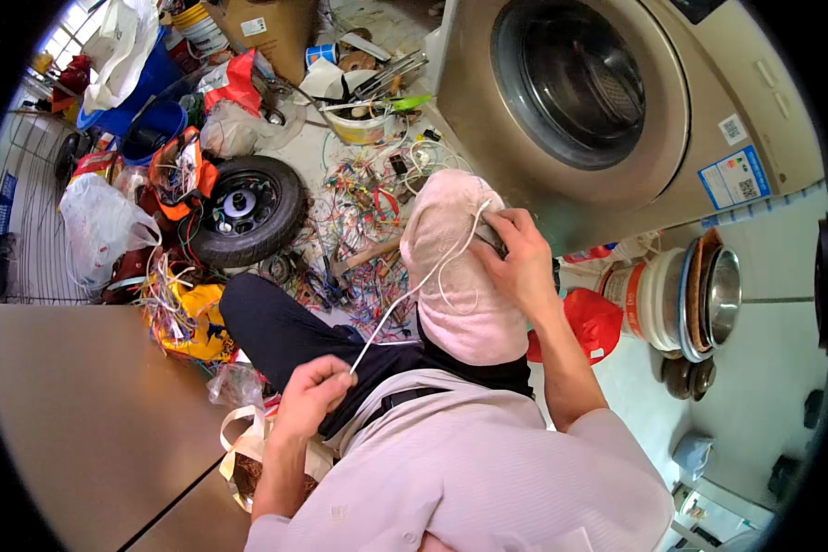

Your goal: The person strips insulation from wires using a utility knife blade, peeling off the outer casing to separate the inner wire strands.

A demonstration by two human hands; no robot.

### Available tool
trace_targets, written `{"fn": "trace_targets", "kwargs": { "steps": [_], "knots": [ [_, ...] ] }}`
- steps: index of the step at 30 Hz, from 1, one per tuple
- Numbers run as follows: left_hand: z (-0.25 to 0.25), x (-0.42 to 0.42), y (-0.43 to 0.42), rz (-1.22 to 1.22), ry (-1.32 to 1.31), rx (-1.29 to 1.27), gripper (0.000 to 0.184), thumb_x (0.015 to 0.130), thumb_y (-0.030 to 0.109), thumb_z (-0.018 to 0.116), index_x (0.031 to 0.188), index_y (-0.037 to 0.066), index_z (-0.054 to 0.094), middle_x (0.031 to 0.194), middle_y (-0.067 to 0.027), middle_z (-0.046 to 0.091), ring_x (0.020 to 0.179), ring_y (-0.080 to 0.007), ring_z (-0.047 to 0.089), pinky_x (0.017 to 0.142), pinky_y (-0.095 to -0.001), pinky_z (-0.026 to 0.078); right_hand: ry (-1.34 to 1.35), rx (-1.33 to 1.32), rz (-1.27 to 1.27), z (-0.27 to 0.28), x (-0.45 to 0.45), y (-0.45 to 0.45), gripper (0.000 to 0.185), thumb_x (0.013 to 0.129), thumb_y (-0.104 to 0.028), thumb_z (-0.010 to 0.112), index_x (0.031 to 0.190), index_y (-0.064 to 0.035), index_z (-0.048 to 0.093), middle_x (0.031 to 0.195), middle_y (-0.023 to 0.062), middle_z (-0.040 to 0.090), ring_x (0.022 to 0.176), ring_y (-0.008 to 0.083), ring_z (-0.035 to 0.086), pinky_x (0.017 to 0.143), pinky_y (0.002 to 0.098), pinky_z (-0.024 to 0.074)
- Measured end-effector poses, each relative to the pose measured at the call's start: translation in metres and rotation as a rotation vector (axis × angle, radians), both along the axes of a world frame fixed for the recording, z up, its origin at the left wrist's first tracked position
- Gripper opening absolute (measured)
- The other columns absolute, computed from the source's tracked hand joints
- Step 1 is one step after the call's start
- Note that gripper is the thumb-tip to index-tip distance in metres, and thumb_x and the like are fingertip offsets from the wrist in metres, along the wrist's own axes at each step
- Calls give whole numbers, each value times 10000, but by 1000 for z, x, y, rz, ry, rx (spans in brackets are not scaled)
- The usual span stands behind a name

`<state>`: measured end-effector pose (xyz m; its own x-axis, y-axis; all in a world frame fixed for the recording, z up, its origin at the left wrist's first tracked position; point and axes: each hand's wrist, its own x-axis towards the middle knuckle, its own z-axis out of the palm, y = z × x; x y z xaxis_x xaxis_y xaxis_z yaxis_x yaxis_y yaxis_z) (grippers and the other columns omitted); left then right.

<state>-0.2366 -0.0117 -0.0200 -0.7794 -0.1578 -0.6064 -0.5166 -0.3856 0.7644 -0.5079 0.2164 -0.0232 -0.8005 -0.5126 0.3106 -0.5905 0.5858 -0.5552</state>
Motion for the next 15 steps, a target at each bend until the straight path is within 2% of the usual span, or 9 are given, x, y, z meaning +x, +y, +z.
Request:
{"fn": "trace_targets", "kwargs": {
  "steps": [4,5,7,8,10,11,13,14,15],
  "knots": [
    [12,-17,-13,26,112,-81,112,915,103,614,885,-1,639,623,55,472,512,-26,355,464,-216,243,-260,269,103,39,14,20,350,736,-80,743,1078,-41,677,994,160,637,920,356,628,771,378,506],
    [14,-20,-18,28,134,-116,114,915,106,613,885,-2,637,626,54,473,513,-26,353,464,-217,242,-264,267,112,49,13,27,350,736,-80,743,1078,-41,677,994,160,637,920,356,628,771,378,506],
    [25,-29,-21,53,165,-193,133,891,139,627,840,17,622,600,47,458,502,-36,365,463,-219,242,-531,476,484,64,12,40,296,732,-151,764,1001,-44,701,954,161,651,906,351,630,797,402,503],
    [31,-33,-23,53,179,-223,114,886,113,620,841,9,632,616,51,466,526,-33,374,479,-222,258,-527,473,503,72,12,39,296,732,-151,764,1001,-44,701,954,161,651,906,351,630,797,402,503],
    [41,-39,-29,78,192,-268,99,882,87,613,842,2,642,632,55,474,550,-29,383,495,-226,274,-831,149,781,82,12,32,265,728,-123,783,968,-34,717,960,145,665,887,314,642,781,378,500],
    [46,-41,-33,59,223,-274,88,867,77,611,831,2,641,638,53,480,565,-31,393,508,-224,286,-827,149,805,83,14,19,265,728,-123,783,968,-34,717,960,145,665,887,314,642,781,378,500],
    [56,-42,-40,57,247,-290,77,851,66,610,821,3,640,643,51,485,580,-33,403,521,-223,298,-421,-283,577,84,23,-19,296,738,-88,784,1020,-39,710,971,122,670,896,284,646,790,362,501],
    [63,-42,-43,2,270,-334,72,839,62,605,814,3,636,647,52,488,587,-35,405,527,-225,307,-293,-296,586,85,24,-35,330,734,7,746,1059,-23,695,1014,121,676,913,254,646,820,330,490],
    [69,-44,-47,-54,295,-378,67,826,58,600,808,3,633,652,52,491,593,-37,408,533,-226,316,-289,-303,603,85,21,-52,330,734,7,746,1059,-23,695,1014,121,676,913,254,646,820,330,490]
  ]
}}
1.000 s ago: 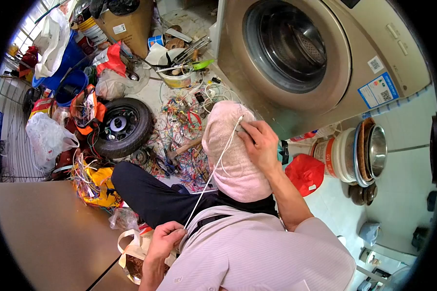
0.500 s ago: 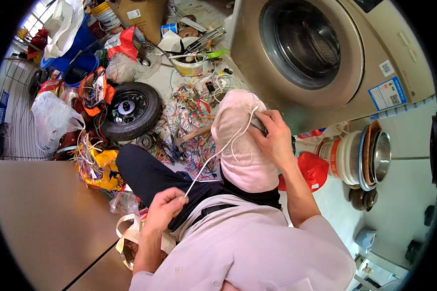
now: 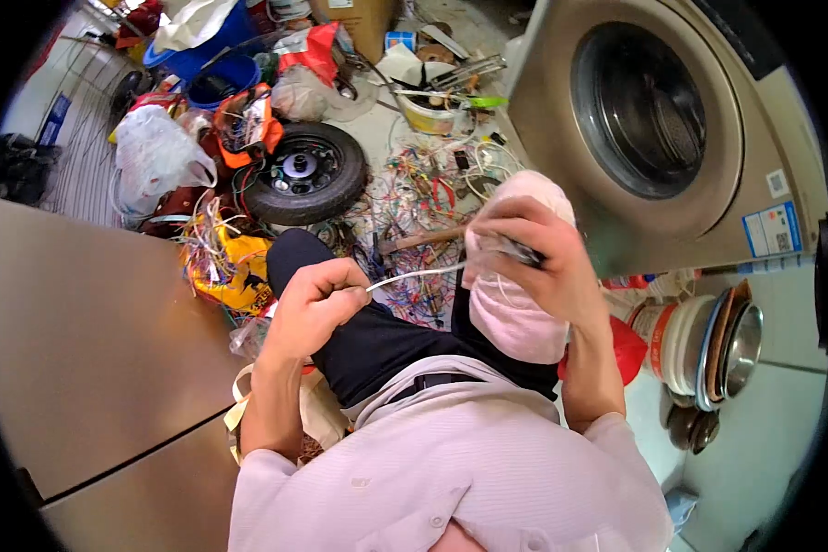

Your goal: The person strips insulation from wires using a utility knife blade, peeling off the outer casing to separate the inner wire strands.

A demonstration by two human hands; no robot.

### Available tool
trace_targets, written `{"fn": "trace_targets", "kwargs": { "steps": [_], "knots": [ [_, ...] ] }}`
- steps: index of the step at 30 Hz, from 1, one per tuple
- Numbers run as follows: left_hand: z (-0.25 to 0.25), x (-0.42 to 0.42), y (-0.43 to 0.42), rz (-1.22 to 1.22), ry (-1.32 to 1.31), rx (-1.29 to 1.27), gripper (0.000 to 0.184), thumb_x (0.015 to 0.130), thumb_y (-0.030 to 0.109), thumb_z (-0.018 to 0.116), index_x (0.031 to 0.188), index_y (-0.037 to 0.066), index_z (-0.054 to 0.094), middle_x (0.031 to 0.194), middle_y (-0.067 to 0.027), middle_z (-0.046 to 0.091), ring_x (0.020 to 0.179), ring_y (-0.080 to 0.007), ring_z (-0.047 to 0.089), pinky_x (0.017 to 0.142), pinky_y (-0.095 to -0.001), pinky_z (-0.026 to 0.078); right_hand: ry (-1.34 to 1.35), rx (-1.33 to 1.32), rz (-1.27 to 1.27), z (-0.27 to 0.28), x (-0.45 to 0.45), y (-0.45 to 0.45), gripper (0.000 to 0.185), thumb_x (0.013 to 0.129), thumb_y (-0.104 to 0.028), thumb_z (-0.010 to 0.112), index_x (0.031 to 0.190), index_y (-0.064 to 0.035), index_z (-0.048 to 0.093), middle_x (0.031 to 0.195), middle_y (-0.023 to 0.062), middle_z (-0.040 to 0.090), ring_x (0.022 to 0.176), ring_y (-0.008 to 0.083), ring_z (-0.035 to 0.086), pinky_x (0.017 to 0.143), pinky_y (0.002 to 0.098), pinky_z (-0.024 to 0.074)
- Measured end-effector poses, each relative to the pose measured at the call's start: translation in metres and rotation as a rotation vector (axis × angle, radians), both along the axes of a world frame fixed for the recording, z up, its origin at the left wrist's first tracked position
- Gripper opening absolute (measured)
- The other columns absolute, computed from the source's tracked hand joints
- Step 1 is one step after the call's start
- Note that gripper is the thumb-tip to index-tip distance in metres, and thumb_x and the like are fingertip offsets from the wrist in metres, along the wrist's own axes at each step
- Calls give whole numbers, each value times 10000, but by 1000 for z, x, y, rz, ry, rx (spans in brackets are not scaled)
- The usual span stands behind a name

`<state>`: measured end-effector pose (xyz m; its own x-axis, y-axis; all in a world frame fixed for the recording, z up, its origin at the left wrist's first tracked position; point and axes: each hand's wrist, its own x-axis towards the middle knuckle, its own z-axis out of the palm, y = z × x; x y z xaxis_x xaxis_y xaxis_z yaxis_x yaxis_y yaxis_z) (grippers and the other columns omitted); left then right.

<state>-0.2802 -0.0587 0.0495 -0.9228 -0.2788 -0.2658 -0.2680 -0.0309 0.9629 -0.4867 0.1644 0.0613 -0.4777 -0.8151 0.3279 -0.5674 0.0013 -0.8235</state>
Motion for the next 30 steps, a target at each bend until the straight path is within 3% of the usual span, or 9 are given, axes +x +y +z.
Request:
{"fn": "trace_targets", "kwargs": {
  "steps": [2,4,6,10,14,20,22,26,30],
  "knots": [
    [14,-1,-8,-18,20,-62,75,808,65,595,800,-4,624,647,43,496,602,-45,414,541,-237,332,35,-25,238,-9,-3,-31,325,755,5,742,1074,-19,689,1068,126,664,947,251,642,828,324,485],
    [26,-2,-14,-40,70,-193,92,794,77,596,784,-12,617,635,24,499,599,-55,424,541,-250,343,-56,-48,361,-8,2,-49,239,801,-68,734,1031,-18,693,958,103,684,895,217,652,802,307,501],
    [32,-4,-22,-21,93,-258,106,789,85,594,784,-19,614,632,7,504,597,-63,436,541,-253,352,-382,198,496,3,11,-58,156,840,-67,699,986,-14,701,887,71,696,836,158,638,771,286,498],
    [42,-11,-34,11,99,-400,112,803,84,604,809,-25,632,625,20,517,596,-58,443,538,-252,363,-593,197,369,5,25,-71,111,881,-91,678,938,2,702,792,31,685,751,88,609,702,258,493],
    [43,-26,-41,168,157,-146,120,876,111,655,907,0,686,648,23,579,554,-27,481,497,-210,365,-644,125,281,-4,23,-86,107,889,-109,682,887,-4,699,733,3,657,675,73,567,624,243,450],
    [27,-49,-51,369,276,5,120,852,100,705,923,6,681,647,-17,622,513,-38,484,456,-197,337,-712,78,286,-23,18,-90,106,899,-114,685,916,-10,692,693,-42,572,624,45,484,569,232,386],
    [27,-56,-54,290,247,18,105,848,83,704,917,7,683,655,-22,630,509,-40,481,454,-199,337,-859,131,284,-21,15,-93,98,901,-106,684,931,-13,683,714,-44,583,631,39,485,564,223,377],
    [22,-77,-51,16,137,-79,92,869,90,689,908,6,682,675,-32,637,505,-42,476,452,-203,338,-807,49,148,-19,12,-99,85,893,-84,686,944,-16,682,721,-36,595,619,37,483,556,214,379],
    [8,-87,-55,134,223,282,239,973,236,609,938,7,668,757,-73,671,492,-67,499,445,-205,367,-882,-4,-15,-23,7,-100,93,885,-90,691,912,-2,676,701,-11,619,585,44,506,534,220,393]
  ]
}}
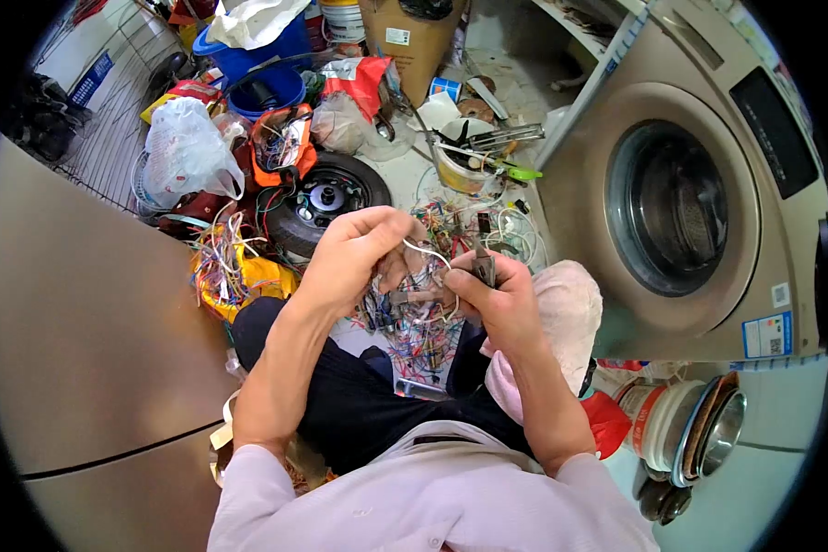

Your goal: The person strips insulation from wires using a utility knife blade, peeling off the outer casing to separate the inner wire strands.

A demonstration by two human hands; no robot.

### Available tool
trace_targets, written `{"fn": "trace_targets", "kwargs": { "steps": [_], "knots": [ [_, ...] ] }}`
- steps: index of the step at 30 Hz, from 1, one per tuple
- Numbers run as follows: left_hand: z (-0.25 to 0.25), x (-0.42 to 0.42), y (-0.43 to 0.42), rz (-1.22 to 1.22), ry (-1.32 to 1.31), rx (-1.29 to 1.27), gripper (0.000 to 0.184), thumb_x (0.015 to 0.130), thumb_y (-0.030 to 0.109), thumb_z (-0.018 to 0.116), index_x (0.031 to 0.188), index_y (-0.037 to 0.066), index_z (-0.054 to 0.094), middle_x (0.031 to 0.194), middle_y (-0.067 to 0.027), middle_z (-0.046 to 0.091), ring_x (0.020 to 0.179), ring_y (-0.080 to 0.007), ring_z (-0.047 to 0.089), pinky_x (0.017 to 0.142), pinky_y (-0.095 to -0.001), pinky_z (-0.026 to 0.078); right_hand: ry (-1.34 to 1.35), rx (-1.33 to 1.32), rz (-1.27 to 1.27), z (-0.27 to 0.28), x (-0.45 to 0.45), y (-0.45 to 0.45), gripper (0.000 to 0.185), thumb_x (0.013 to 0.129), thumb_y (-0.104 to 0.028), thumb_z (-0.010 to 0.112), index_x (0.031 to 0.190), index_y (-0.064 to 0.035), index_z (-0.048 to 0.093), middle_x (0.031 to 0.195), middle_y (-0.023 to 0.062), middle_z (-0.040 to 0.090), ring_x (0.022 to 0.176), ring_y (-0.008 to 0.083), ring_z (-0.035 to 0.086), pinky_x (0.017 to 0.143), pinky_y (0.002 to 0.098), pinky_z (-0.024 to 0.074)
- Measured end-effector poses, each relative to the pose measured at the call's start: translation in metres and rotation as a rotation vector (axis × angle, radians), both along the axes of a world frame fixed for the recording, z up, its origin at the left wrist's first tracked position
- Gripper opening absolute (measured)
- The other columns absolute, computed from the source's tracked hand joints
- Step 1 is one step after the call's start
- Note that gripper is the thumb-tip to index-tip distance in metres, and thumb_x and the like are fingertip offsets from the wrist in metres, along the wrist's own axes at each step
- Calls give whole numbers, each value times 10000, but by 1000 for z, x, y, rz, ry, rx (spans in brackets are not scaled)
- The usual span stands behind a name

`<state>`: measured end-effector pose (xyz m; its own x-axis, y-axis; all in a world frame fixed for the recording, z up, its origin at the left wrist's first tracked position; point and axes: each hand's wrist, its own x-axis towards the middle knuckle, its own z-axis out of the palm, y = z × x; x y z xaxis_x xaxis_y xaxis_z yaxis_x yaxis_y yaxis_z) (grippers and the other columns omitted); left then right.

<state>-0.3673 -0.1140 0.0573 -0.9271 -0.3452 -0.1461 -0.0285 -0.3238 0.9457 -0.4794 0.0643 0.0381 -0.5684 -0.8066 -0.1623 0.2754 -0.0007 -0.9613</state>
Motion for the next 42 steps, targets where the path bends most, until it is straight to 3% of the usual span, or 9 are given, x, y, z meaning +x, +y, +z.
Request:
{"fn": "trace_targets", "kwargs": {
  "steps": [4,10,15,25,27,30,35,40,42],
  "knots": [
    [-15,-2,2,37,58,212,243,980,239,596,966,8,671,779,-89,694,489,-86,529,445,-209,398,60,0,-23,-12,-4,1,99,880,-92,696,901,2,673,691,-1,623,570,48,510,525,227,395],
    [-19,-2,4,105,40,-2,188,936,179,651,982,3,703,750,-41,674,520,-72,530,452,-219,394,261,0,61,-26,-5,-3,106,877,-96,706,921,-3,677,741,-17,630,654,45,521,596,223,423],
    [-12,-3,11,-31,-41,-45,148,905,112,663,993,3,713,726,0,633,566,-51,514,502,-205,381,230,40,30,-15,-3,-8,105,883,-90,703,931,1,679,740,-29,611,683,38,506,618,221,424],
    [-30,-7,32,64,-27,-107,208,925,102,635,1080,-26,688,810,-16,656,658,-68,564,583,-217,452,27,-61,-65,-23,-1,-5,89,900,-86,684,928,-2,685,717,-1,624,567,53,506,510,225,393],
    [-32,-10,40,91,32,3,253,953,123,610,1148,-34,644,902,-31,669,750,-94,604,675,-242,501,-14,-64,-111,-21,-3,-5,88,913,-81,663,946,-1,677,721,19,640,575,67,545,505,228,414],
    [-36,-10,47,-26,18,140,232,946,122,624,1137,-9,652,911,-17,661,809,-72,582,720,-225,458,-67,-167,-192,-17,-9,-5,96,919,-83,649,970,-3,664,758,44,667,593,98,599,504,239,447],
    [-26,-6,54,49,-135,-191,125,889,77,663,970,-9,701,735,-5,640,628,-50,545,568,-221,438,-41,-187,-375,-15,-29,3,85,901,-85,652,949,-18,629,828,83,662,606,122,595,483,230,409],
    [-23,-15,75,6,-135,-214,112,887,68,664,956,-12,700,712,-4,642,617,-44,539,555,-222,430,107,-166,-546,-1,-65,36,61,875,-37,645,912,10,636,807,89,649,547,100,509,475,228,357],
    [-41,-24,90,-13,-77,-372,167,876,59,673,1018,-28,695,788,-64,696,666,-92,609,613,-257,487,165,-128,-650,7,-84,58,77,869,-31,655,921,24,645,800,90,646,532,93,487,473,226,340]
  ]
}}
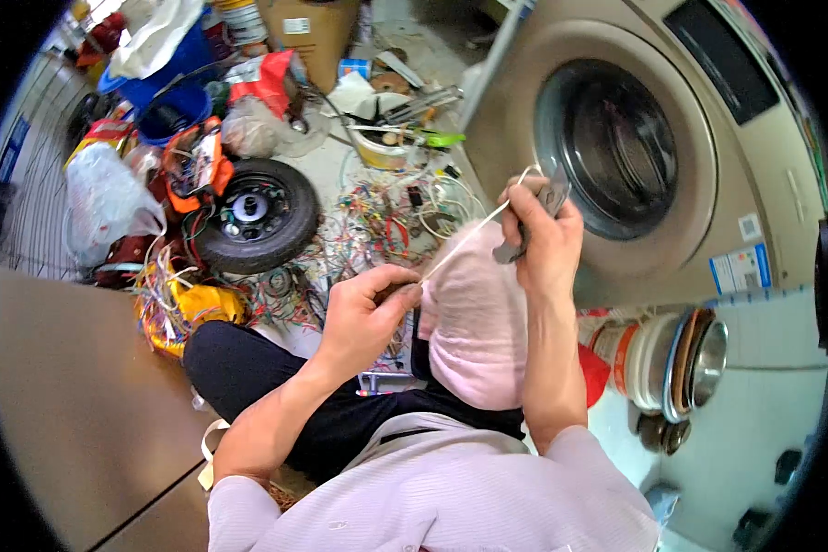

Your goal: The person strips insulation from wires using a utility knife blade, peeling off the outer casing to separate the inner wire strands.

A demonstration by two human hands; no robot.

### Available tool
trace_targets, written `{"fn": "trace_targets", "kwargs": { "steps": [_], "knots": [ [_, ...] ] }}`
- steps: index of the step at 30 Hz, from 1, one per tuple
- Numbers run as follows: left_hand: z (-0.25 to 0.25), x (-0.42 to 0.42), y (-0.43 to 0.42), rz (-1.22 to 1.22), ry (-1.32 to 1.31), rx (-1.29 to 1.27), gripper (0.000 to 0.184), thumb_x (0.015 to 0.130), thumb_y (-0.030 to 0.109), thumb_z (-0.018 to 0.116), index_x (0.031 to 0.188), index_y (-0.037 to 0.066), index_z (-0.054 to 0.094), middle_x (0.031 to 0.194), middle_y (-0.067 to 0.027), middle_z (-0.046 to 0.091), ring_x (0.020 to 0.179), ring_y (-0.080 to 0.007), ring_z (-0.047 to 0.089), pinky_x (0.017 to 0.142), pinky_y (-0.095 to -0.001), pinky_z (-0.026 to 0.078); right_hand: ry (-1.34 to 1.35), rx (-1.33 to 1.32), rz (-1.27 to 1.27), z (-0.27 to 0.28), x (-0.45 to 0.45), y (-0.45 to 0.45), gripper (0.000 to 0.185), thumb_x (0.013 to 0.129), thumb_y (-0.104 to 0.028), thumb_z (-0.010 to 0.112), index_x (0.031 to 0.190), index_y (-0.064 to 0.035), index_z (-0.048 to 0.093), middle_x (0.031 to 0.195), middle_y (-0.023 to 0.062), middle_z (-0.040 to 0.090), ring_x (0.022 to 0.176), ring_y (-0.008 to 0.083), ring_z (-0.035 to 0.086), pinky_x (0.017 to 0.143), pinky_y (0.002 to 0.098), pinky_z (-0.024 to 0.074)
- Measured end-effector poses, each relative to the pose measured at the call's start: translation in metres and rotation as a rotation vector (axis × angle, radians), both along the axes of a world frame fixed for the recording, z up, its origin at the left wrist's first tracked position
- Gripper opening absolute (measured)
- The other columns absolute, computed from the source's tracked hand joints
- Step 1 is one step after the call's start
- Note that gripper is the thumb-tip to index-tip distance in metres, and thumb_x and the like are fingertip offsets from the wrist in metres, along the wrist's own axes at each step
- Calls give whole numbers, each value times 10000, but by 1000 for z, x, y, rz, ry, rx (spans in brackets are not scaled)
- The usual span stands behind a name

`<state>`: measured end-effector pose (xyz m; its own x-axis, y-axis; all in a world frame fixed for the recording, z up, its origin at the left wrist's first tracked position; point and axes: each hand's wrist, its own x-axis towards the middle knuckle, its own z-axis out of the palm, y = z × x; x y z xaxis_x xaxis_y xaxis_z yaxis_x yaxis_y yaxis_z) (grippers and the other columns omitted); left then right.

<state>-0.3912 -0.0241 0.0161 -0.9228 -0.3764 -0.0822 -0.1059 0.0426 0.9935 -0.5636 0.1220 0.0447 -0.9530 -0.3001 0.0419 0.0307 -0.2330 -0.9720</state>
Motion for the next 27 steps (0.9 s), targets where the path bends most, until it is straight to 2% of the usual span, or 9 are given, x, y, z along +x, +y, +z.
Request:
{"fn": "trace_targets", "kwargs": {
  "steps": [1,8,9,10,12,13,16,20,27],
  "knots": [
    [-13,-7,8,10,28,-83,159,858,56,687,990,-31,695,798,-96,700,689,-118,629,634,-270,495,23,26,-48,3,-6,9,86,874,-74,683,914,2,674,666,13,598,529,65,476,466,216,326],
    [-56,-36,43,-53,102,-358,142,863,82,668,954,-23,702,732,-75,681,649,-91,595,619,-263,486,-13,184,-136,-43,-37,56,94,880,-73,675,899,19,674,733,15,625,537,37,469,467,211,331],
    [-61,-37,47,-62,96,-363,142,863,82,668,954,-23,702,732,-75,681,649,-91,595,619,-263,486,3,392,-118,-61,-44,65,198,896,-164,676,923,32,680,766,81,658,582,149,564,535,282,426],
    [-64,-38,52,-67,18,-369,162,871,106,662,946,-32,700,734,-69,679,644,-99,595,615,-266,486,-6,388,-125,-68,-41,69,198,896,-164,676,923,32,680,766,81,658,582,149,564,535,282,426],
    [-67,-41,59,-76,-64,-376,187,878,129,655,938,-42,698,736,-63,678,639,-107,595,610,-268,485,333,787,-133,-76,-30,79,312,909,-271,653,998,26,683,816,168,663,749,327,640,693,380,493],
    [-67,-43,62,-41,-122,-221,199,873,149,647,911,-38,701,670,-77,650,592,-129,584,580,-296,470,326,786,-134,-78,-23,84,312,909,-271,653,998,26,683,816,168,663,749,327,640,693,380,493],
    [-65,-48,64,-9,-229,13,218,872,169,636,868,-38,704,604,-51,604,544,-115,541,530,-301,426,515,960,-51,-76,14,94,387,940,-265,583,1249,-33,586,1110,220,578,1008,429,588,839,468,488],
    [-61,-54,65,-15,-353,337,223,881,173,639,824,-33,703,620,36,551,532,-54,458,490,-249,347,547,806,55,-62,45,93,374,888,-147,646,1243,-56,569,1125,196,563,1004,422,585,822,475,497],
    [-63,-57,70,-35,-305,296,151,876,141,649,837,3,694,638,51,534,525,-43,417,470,-229,300,771,841,160,-79,44,96,343,792,-122,744,1127,-105,672,1040,130,602,883,312,635,729,392,527]
  ]
}}
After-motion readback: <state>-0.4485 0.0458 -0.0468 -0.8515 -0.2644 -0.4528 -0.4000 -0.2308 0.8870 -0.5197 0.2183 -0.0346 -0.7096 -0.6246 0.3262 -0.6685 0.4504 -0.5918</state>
